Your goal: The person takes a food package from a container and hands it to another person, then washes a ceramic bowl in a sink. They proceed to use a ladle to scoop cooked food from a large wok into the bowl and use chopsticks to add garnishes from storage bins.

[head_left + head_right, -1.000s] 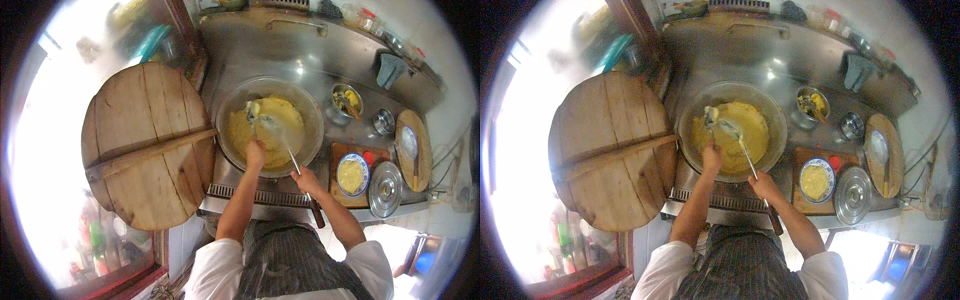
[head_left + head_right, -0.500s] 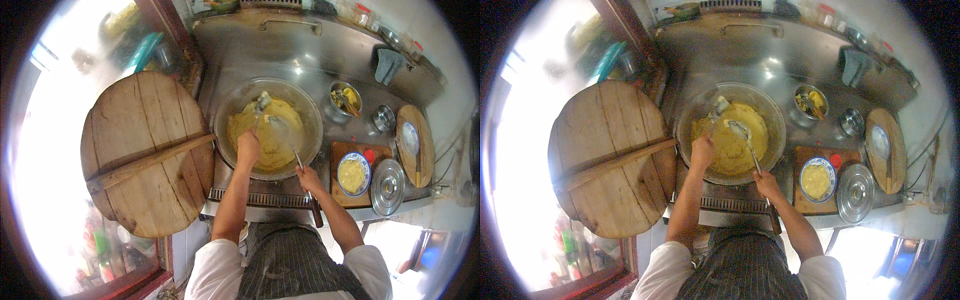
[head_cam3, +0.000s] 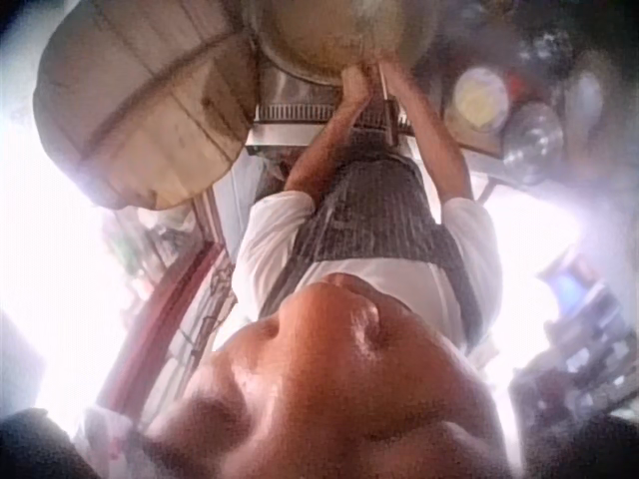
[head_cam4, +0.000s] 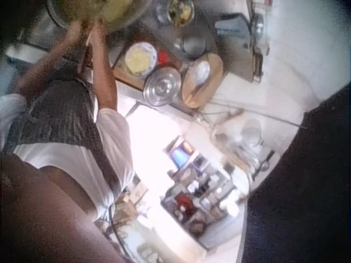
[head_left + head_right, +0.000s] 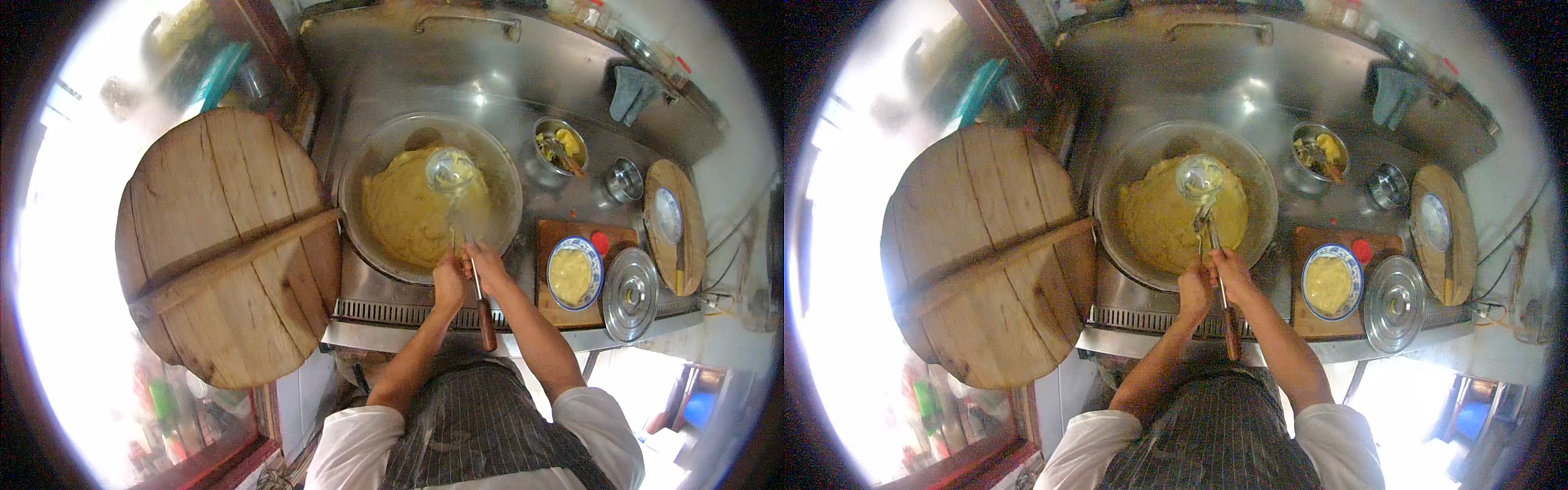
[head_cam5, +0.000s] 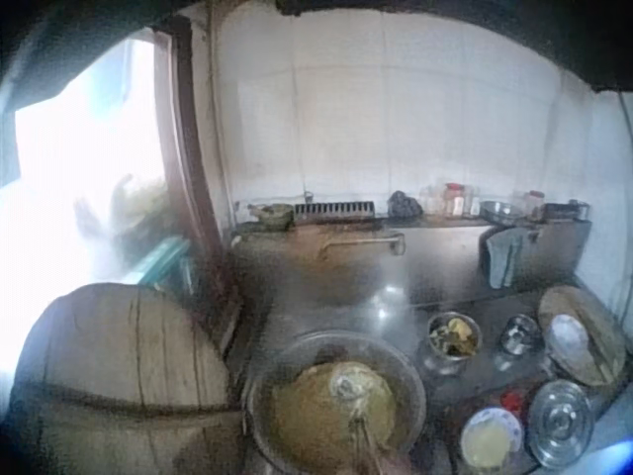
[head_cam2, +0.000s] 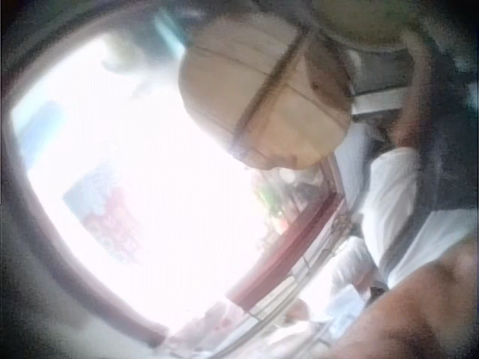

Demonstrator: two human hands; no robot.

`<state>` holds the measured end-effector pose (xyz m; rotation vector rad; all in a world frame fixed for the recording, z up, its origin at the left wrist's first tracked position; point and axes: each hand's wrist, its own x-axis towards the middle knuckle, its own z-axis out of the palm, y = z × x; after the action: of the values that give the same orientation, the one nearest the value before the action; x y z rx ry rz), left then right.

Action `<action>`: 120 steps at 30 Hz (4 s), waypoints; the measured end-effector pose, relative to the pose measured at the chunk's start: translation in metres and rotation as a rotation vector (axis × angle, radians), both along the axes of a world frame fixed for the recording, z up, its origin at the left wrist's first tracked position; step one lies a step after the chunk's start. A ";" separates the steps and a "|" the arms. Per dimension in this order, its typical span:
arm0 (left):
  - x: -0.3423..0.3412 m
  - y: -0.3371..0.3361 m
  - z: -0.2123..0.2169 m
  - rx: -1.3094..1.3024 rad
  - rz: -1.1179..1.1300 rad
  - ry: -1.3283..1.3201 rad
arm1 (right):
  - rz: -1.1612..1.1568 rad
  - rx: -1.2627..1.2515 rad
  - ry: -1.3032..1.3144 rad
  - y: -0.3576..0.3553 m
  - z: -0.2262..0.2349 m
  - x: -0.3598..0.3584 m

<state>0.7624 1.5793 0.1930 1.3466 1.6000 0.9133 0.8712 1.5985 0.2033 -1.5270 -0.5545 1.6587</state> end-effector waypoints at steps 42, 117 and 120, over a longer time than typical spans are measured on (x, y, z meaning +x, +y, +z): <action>-0.080 0.094 0.024 0.625 -0.493 0.650 | 0.580 0.218 -1.260 -0.057 0.061 0.067; -0.103 0.134 0.019 0.193 -0.430 0.368 | 0.474 0.290 -1.141 -0.046 0.020 0.090; -0.123 0.151 -0.048 0.242 -0.358 0.333 | 0.369 0.494 -0.966 -0.038 0.033 0.082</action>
<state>0.6398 1.7305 0.1449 1.9652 1.4461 0.7039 0.9528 1.5606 0.2364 -1.8265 -1.6907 0.7938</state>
